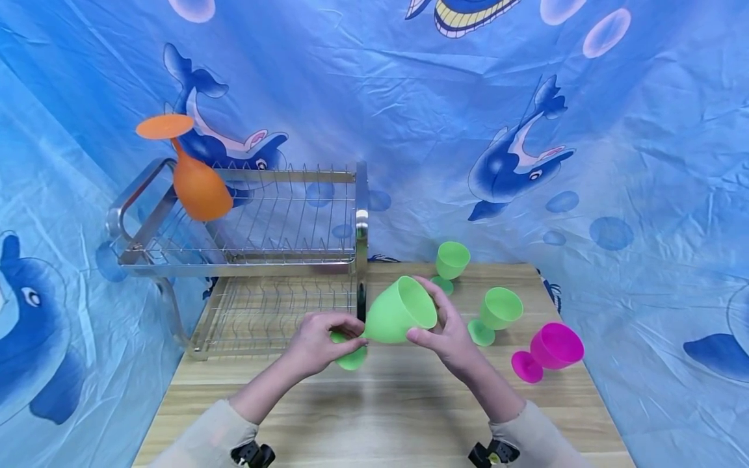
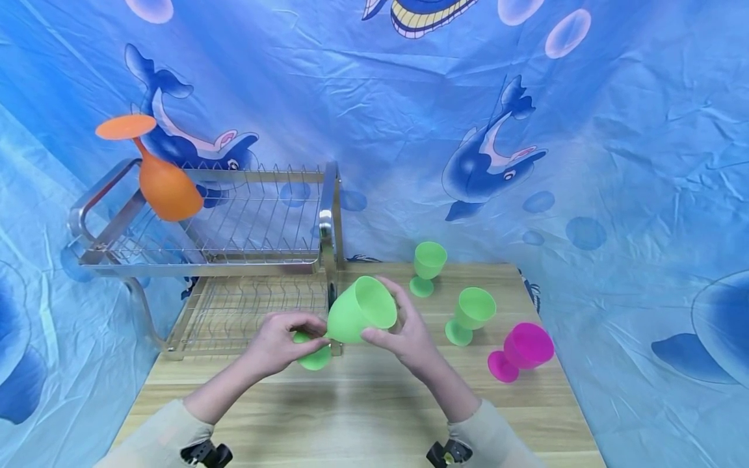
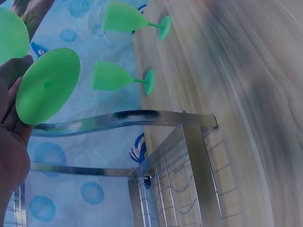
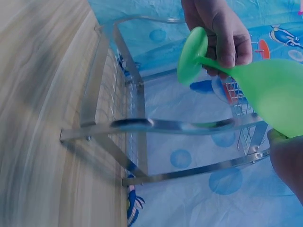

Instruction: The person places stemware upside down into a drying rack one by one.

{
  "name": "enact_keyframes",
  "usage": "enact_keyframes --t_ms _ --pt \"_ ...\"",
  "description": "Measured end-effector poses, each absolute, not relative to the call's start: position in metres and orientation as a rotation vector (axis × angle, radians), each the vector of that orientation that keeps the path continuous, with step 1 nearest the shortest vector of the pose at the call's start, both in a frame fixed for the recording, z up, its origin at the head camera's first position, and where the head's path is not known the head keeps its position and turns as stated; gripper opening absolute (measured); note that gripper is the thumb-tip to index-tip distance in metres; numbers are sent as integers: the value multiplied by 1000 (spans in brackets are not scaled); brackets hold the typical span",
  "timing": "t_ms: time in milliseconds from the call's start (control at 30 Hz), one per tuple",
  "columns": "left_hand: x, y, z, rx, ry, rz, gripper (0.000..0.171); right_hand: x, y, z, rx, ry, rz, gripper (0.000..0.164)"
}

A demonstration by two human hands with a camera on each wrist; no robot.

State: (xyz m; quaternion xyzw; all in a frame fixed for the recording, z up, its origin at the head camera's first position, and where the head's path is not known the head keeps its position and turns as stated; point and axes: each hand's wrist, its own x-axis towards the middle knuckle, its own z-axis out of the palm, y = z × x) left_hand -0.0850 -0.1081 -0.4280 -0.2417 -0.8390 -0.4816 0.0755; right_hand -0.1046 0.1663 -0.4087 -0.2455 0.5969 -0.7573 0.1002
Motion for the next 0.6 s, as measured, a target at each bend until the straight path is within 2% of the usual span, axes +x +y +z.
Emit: enact_keyframes --t_ms 267,600 --pt "-83 -128 -427 -777 -2616 -1432 15 -113 190 -396 -1021 2005 -1928 100" --pt "-83 -147 -422 -853 -2779 -1377 12 -123 194 -371 -1143 2452 -1222 112"
